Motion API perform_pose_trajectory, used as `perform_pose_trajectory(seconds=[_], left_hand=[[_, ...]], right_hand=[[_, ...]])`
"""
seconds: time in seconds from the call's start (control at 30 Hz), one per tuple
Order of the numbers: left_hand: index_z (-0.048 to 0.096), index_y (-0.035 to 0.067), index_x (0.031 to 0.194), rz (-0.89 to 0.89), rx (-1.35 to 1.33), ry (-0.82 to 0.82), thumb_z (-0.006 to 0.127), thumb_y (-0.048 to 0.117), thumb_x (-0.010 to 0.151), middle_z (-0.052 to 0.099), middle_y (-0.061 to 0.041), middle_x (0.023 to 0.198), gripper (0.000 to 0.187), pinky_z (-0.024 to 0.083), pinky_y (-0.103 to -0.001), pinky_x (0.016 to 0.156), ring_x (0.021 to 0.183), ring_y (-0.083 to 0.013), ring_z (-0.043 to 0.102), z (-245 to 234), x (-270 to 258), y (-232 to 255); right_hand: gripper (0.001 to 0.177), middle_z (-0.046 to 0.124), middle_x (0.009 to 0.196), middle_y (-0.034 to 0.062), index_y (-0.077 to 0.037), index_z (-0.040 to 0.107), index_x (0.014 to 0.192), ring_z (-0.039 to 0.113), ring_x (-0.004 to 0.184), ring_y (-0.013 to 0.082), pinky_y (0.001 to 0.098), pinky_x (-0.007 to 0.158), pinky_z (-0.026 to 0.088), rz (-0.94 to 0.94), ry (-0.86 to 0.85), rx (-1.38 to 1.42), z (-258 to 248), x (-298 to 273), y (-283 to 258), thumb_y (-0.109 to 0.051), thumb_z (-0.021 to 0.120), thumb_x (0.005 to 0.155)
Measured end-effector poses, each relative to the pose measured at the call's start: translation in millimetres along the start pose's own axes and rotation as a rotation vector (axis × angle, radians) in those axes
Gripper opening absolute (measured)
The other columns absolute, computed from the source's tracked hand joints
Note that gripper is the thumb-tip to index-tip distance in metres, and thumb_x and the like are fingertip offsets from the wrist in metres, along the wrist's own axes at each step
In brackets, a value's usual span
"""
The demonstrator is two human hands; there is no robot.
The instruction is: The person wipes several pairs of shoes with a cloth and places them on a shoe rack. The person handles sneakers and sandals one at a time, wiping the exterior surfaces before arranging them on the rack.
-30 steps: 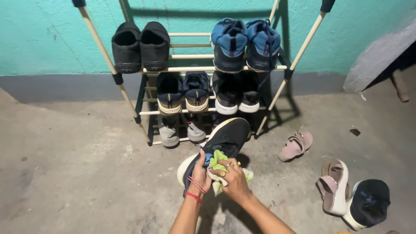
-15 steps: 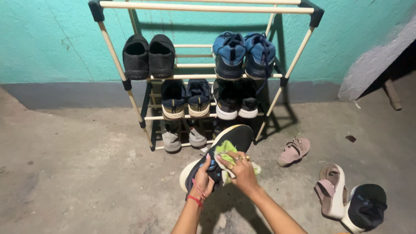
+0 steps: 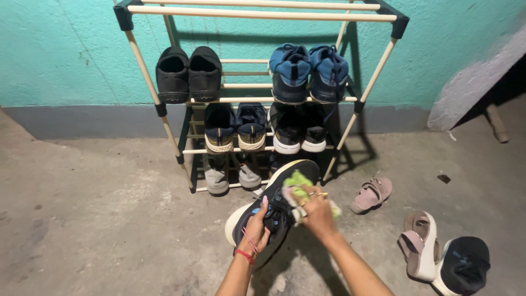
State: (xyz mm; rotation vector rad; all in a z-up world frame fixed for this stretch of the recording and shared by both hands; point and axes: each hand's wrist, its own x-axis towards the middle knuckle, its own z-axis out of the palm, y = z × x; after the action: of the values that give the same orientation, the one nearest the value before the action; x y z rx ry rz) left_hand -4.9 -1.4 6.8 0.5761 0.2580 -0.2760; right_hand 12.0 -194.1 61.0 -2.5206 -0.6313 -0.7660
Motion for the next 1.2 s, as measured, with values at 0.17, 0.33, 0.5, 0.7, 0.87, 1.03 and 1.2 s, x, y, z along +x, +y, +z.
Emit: perform_pose_trajectory(seconds=[0.17,0.33,0.5,0.7,0.87,1.03,1.2], left_hand=[[0.068,-0.007,0.121,0.023,0.124,0.052,0.073,0.032,0.092,0.076,-0.013,0.109,0.048,0.059,-0.034,0.081,0.093,-0.0202,0.074,-12.3,4.7,3.1],[0.067,-0.007,0.120,-0.014,0.057,0.037,0.072,0.032,0.092,0.076,-0.012,0.107,0.048,0.061,-0.035,0.081,0.094,-0.0205,0.075,-1.8,8.4,-6.8],[0.070,-0.001,0.118,0.018,0.209,0.036,0.075,0.030,0.087,0.076,-0.005,0.103,0.043,0.058,-0.031,0.079,0.088,-0.0140,0.072,-2.2,-6.4,-0.2],[0.076,-0.006,0.096,0.014,0.710,0.164,0.083,0.040,0.085,0.072,-0.004,0.086,0.048,0.051,-0.026,0.065,0.071,-0.0093,0.061,-23.2,13.5,-14.3],[0.076,-0.003,0.089,0.090,0.761,0.115,0.084,0.044,0.082,0.066,-0.001,0.080,0.048,0.046,-0.027,0.061,0.068,-0.0086,0.054,-29.0,20.7,-28.3],[0.074,-0.002,0.087,0.109,1.057,0.186,0.079,0.049,0.085,0.069,0.001,0.073,0.052,0.050,-0.024,0.066,0.069,-0.0060,0.059,-43.3,21.3,-28.0],[0.073,-0.003,0.091,0.085,1.143,0.156,0.071,0.043,0.091,0.063,-0.005,0.073,0.046,0.047,-0.033,0.062,0.067,-0.0139,0.053,-42.8,39.8,-45.8]], right_hand=[[0.061,0.064,0.129,0.0127,-0.026,0.075,0.126,0.055,0.122,0.0354,0.0488,0.098,0.045,0.356,0.079,-0.180,-8.4,4.8,35.3,-0.004,0.079,0.069],[0.069,0.065,0.127,0.0101,-0.026,0.075,0.125,0.054,0.121,0.0381,0.0508,0.100,0.044,-0.011,0.030,-0.024,7.5,4.1,-12.4,-0.006,0.080,0.059],[0.064,0.062,0.137,0.0099,-0.026,0.074,0.127,0.054,0.126,0.0339,0.0472,0.102,0.046,0.234,0.047,-0.047,-6.4,13.4,20.1,0.002,0.074,0.069],[0.069,0.059,0.138,0.0133,-0.022,0.072,0.127,0.051,0.126,0.0377,0.0463,0.106,0.045,0.267,0.132,0.017,-4.8,19.3,24.6,0.006,0.068,0.064],[0.063,0.062,0.136,0.0101,-0.026,0.074,0.124,0.055,0.122,0.0371,0.0462,0.100,0.045,0.110,0.022,-0.042,6.8,10.2,9.5,0.001,0.073,0.067],[0.067,0.061,0.138,0.0119,-0.026,0.074,0.128,0.056,0.121,0.0382,0.0450,0.104,0.046,0.524,0.007,-0.146,-6.7,16.0,57.1,0.006,0.069,0.069],[0.062,0.063,0.134,0.0123,-0.022,0.079,0.120,0.055,0.128,0.0371,0.0450,0.108,0.045,0.053,0.079,0.277,3.8,15.3,11.3,0.004,0.066,0.066]])
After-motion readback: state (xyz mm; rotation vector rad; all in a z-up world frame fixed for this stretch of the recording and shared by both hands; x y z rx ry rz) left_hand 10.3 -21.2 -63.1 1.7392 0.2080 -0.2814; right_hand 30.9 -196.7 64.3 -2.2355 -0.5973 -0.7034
